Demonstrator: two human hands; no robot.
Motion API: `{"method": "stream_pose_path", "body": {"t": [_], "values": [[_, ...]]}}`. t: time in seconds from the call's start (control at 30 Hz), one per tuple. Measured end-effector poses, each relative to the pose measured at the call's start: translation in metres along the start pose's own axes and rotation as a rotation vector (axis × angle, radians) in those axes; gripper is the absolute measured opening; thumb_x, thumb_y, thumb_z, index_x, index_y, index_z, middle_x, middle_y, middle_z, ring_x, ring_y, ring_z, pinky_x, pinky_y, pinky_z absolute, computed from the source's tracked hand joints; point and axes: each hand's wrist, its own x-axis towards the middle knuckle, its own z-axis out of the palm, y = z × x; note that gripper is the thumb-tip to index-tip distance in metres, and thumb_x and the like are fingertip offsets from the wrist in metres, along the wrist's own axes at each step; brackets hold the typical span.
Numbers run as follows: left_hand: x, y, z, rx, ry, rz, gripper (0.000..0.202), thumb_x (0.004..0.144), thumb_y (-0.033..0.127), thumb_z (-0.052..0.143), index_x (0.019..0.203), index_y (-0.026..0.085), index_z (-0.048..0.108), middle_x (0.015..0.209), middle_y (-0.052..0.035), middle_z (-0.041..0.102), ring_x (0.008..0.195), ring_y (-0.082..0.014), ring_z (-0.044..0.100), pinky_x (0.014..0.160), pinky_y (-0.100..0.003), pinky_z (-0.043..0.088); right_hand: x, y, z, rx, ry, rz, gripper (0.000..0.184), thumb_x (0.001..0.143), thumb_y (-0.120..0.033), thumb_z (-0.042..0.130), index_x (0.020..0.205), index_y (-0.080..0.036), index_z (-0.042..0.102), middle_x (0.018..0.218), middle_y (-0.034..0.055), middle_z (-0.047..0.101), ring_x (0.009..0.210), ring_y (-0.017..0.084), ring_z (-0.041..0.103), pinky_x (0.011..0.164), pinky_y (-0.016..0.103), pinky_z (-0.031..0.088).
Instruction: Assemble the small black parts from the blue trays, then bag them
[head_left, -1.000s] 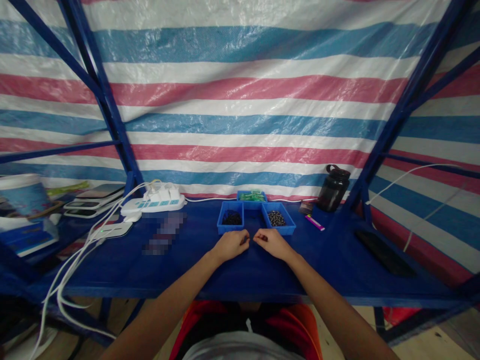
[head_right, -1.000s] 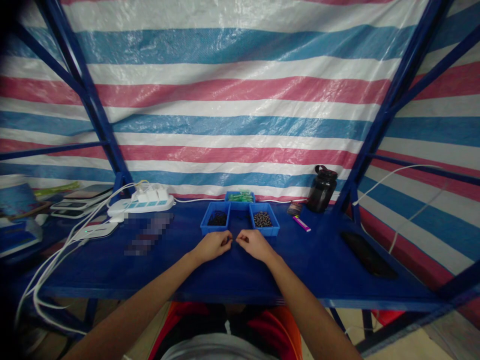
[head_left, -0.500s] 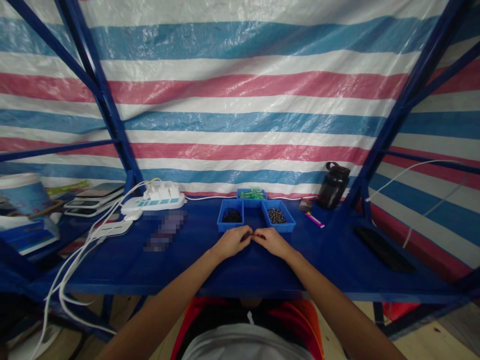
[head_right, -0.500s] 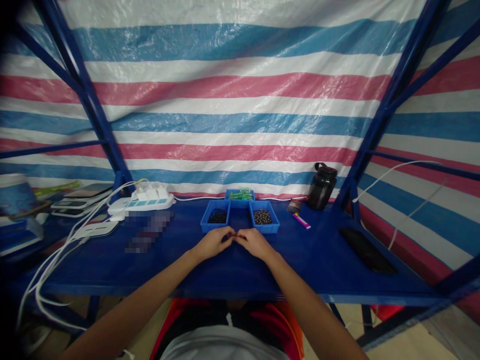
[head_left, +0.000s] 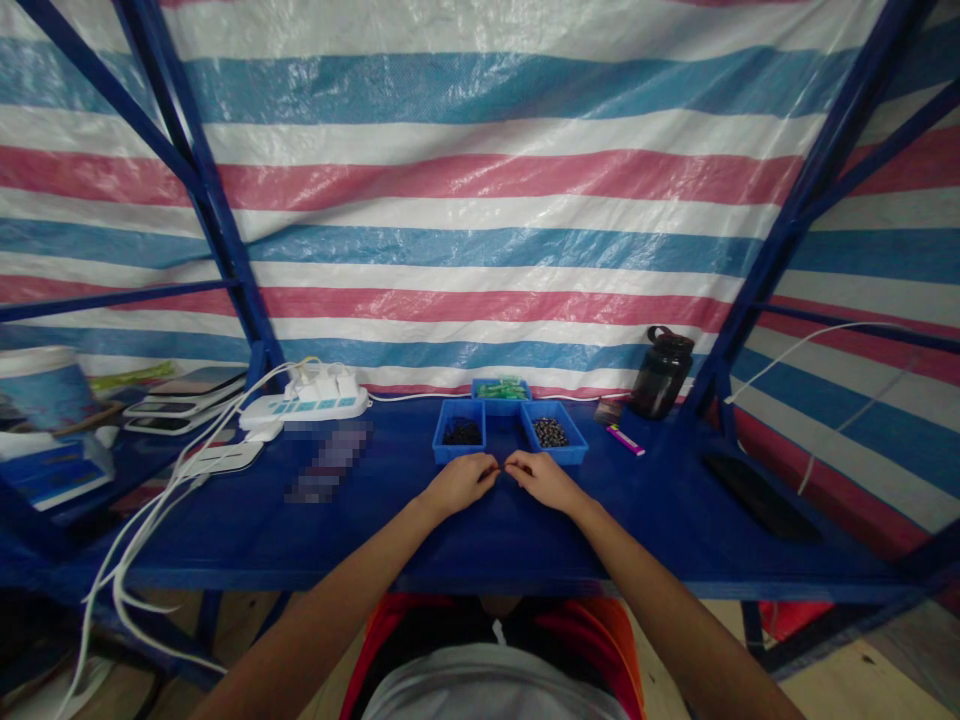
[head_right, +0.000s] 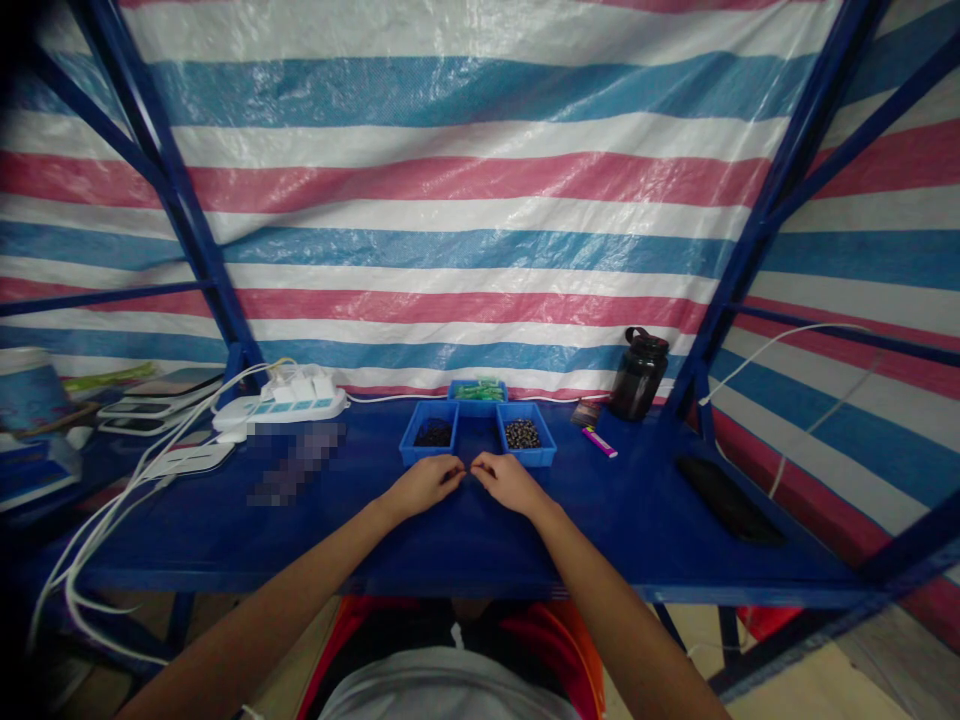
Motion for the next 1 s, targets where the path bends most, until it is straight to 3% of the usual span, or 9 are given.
{"method": "stream_pose_path", "body": {"t": [0.3, 0.57, 0.8, 1.0], "values": [[-0.002, 0.008, -0.005, 0.048, -0.017, 0.115, 0.019, 0.095, 0.026, 0.043, 0.100, 0.021, 0.061, 0.092, -0.0023, 0.063, 0.086, -0.0153, 0.060, 0.075, -0.022, 0.043, -0.001, 0.002, 0.005, -0.073, -0.044, -0.045, 0.017, 0.085, -0.028, 0.057, 0.072, -0.017, 0.062, 0.063, -0.0024, 0.061, 0.060, 0.012, 0.056, 0.057, 0.021, 0.034], [-0.002, 0.006, -0.008, 0.085, -0.037, -0.069, 0.016, 0.091, 0.026, 0.047, 0.095, 0.023, 0.063, 0.080, 0.0000, 0.066, 0.070, -0.0153, 0.061, 0.060, -0.022, 0.038, 0.001, -0.003, -0.002, -0.042, 0.022, 0.014, 0.013, 0.085, -0.030, 0.057, 0.085, -0.018, 0.065, 0.061, -0.0032, 0.060, 0.056, 0.011, 0.052, 0.054, 0.021, 0.035], [-0.002, 0.011, -0.007, 0.050, -0.073, -0.005, 0.016, 0.091, 0.024, 0.047, 0.088, 0.019, 0.062, 0.076, -0.0007, 0.066, 0.067, -0.0146, 0.060, 0.059, -0.021, 0.036, -0.002, -0.012, -0.002, 0.021, 0.069, -0.084, 0.014, 0.086, -0.028, 0.056, 0.093, -0.019, 0.064, 0.068, -0.0019, 0.061, 0.058, 0.011, 0.053, 0.056, 0.021, 0.039], [-0.002, 0.007, -0.016, 0.043, 0.068, 0.010, 0.014, 0.090, 0.026, 0.049, 0.092, 0.020, 0.061, 0.071, 0.0015, 0.063, 0.064, -0.0125, 0.058, 0.059, -0.021, 0.037, -0.001, -0.006, 0.000, -0.045, 0.055, -0.028, 0.027, 0.086, -0.030, 0.056, 0.111, -0.018, 0.056, 0.073, -0.0012, 0.061, 0.061, 0.012, 0.056, 0.060, 0.022, 0.043]]}}
